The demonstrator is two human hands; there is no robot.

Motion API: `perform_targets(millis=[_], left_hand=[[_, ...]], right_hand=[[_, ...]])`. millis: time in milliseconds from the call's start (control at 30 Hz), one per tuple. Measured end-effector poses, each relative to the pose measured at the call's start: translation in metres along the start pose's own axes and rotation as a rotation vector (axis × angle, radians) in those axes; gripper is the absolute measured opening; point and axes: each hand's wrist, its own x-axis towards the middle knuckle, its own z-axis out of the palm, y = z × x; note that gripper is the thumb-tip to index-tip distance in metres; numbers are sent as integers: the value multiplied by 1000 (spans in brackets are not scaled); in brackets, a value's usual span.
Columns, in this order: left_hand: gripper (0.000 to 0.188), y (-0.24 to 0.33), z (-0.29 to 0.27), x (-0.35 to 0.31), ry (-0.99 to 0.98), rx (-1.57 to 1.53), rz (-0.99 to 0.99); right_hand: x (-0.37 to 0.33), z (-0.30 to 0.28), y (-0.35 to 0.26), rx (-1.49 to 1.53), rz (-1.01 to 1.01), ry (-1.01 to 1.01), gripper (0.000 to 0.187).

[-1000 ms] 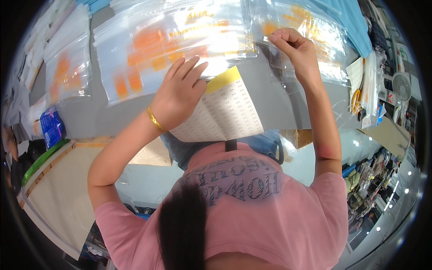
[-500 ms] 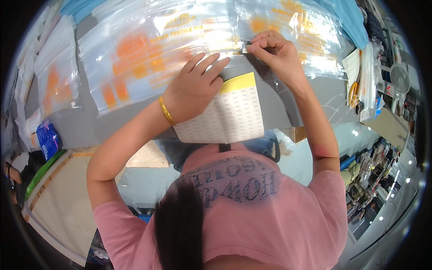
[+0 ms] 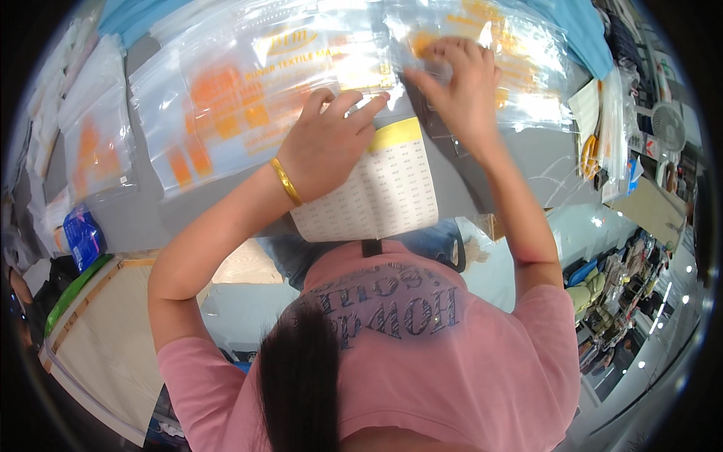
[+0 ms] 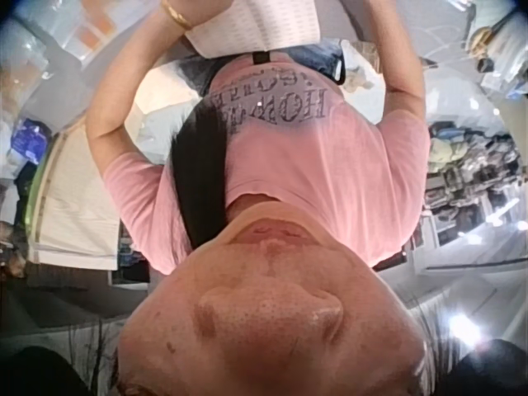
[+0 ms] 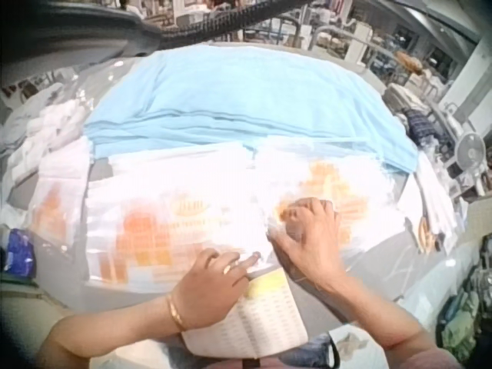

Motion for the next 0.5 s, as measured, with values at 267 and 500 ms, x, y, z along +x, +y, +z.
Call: perform_targets(millis=[267, 500], left_hand=[[13, 15, -55, -27, -358, -679, -558], [25, 22, -66, -50, -257, -916, -481]], right_hand=[[34, 50, 12, 288, 33, -8, 31], [50, 71, 5, -28, -93, 234, 24]])
